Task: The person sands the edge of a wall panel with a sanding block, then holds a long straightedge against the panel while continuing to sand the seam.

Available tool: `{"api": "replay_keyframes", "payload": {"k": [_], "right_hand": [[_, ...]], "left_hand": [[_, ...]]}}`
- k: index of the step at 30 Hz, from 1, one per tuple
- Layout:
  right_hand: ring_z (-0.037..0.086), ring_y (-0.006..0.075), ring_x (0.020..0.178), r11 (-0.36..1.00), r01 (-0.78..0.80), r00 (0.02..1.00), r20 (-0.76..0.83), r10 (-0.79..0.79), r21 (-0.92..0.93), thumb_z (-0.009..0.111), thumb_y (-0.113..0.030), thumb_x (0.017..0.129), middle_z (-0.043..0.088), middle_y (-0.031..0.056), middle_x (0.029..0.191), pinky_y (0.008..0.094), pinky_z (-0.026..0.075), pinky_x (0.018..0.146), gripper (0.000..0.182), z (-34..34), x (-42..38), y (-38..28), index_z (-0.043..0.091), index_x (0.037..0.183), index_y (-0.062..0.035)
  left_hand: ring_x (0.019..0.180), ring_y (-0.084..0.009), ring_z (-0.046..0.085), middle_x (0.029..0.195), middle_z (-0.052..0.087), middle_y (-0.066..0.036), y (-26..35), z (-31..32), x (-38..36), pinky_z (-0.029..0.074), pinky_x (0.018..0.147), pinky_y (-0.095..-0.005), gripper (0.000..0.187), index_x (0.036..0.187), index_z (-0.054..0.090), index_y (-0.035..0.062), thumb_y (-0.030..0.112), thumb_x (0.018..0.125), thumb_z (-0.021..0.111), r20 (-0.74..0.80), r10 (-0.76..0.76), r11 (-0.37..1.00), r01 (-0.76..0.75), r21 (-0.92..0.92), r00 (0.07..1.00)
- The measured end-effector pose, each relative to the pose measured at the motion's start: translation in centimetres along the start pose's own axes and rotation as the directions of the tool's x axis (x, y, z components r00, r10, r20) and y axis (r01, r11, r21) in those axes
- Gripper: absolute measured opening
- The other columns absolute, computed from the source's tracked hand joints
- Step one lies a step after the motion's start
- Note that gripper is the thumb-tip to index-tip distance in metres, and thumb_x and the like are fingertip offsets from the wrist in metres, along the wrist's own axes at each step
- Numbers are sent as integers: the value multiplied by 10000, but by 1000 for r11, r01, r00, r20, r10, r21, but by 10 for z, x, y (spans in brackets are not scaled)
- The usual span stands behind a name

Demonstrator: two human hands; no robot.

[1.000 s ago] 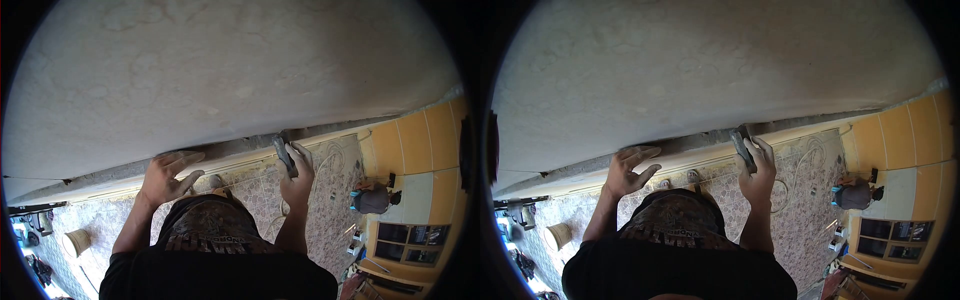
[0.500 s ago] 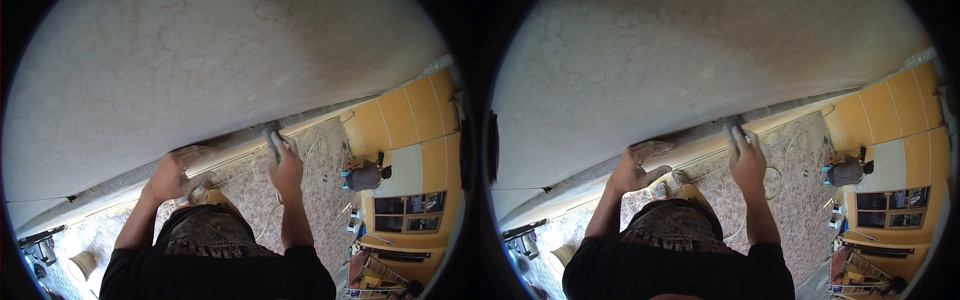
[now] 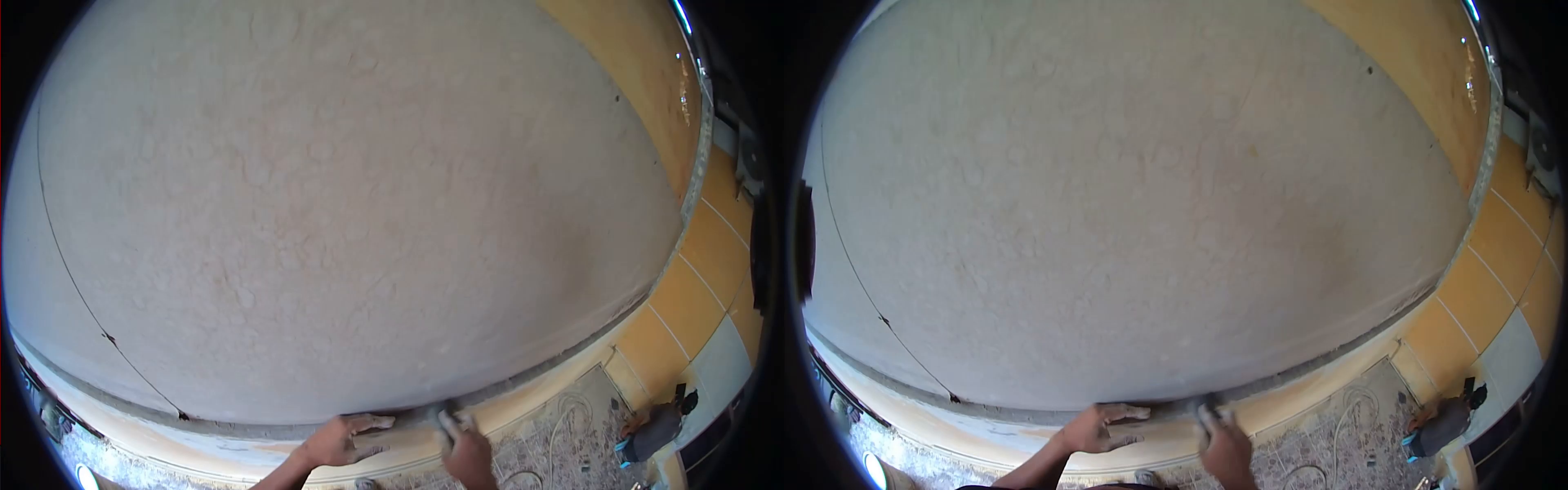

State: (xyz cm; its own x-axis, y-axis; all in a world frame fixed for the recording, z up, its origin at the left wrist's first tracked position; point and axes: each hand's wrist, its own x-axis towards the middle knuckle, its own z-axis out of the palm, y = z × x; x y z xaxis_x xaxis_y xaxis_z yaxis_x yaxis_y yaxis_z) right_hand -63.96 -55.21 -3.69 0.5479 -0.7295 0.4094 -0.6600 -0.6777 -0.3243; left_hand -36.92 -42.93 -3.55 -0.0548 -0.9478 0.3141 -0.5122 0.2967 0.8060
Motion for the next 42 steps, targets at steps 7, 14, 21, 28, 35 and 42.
{"api": "replay_keyframes", "payload": {"k": [7, 14, 21, 28, 35, 42], "right_hand": [[728, 413, 951, 976, -218, 973, -68, 218, 11, 706, -275, 994, 692, 179, 1128, 514, 600, 805, 420, -20, 3, 53, 711, 1396, -152], [704, 445, 1049, 983, -40, 982, 189, 4, 182, 717, -178, 942, 636, 213, 1278, 505, 592, 889, 555, -13, -14, -14, 639, 1492, -193], [734, 394, 964, 984, -148, 981, 109, 159, -103, 694, -222, 1011, 672, 152, 1201, 503, 608, 830, 467, -39, 14, 24, 652, 1461, -103], [733, 408, 1034, 991, -12, 989, 145, -8, 133, 700, -199, 1004, 695, 153, 1232, 495, 594, 869, 435, -32, 10, 11, 684, 1437, -159], [638, 463, 1203, 999, 40, 969, 246, -33, -22, 649, -126, 1000, 677, 275, 1288, 518, 508, 1016, 338, -35, 15, 37, 668, 1288, 51], [633, 469, 1208, 997, -31, 978, 210, 15, 70, 662, -127, 991, 674, 276, 1292, 527, 506, 1022, 347, -43, -26, 67, 669, 1288, 52]], "left_hand": [[1291, -332, 692, 1356, 739, -189, 3, -1, 2, 514, 1132, -432, 531, 1332, 733, 25, 221, 865, 895, -28, 1, 998, -3, -61, 1000], [1313, -357, 665, 1426, 690, -198, 17, -3, 10, 506, 1139, -435, 639, 1423, 670, 29, 252, 863, 883, 67, -53, 996, 58, -70, 996], [1291, -380, 684, 1398, 709, -206, 17, 1, 9, 525, 1119, -451, 647, 1425, 675, 40, 275, 863, 891, 1, -72, 994, 72, -82, 997], [1135, -405, 719, 1210, 747, -204, 77, 9, 62, 581, 973, -514, 546, 1367, 683, 49, 236, 873, 822, 130, 289, 956, -294, 19, 948], [1199, -307, 712, 1258, 744, -82, 288, 105, 282, 580, 967, -513, 481, 1352, 731, 185, 451, 952, 754, 365, 822, 277, -867, 414, 437], [1153, -403, 717, 1217, 739, -227, 364, 106, 258, 593, 939, -529, 410, 1160, 744, -1, 307, 896, 798, 535, 809, 62, -941, 333, 243]]}}
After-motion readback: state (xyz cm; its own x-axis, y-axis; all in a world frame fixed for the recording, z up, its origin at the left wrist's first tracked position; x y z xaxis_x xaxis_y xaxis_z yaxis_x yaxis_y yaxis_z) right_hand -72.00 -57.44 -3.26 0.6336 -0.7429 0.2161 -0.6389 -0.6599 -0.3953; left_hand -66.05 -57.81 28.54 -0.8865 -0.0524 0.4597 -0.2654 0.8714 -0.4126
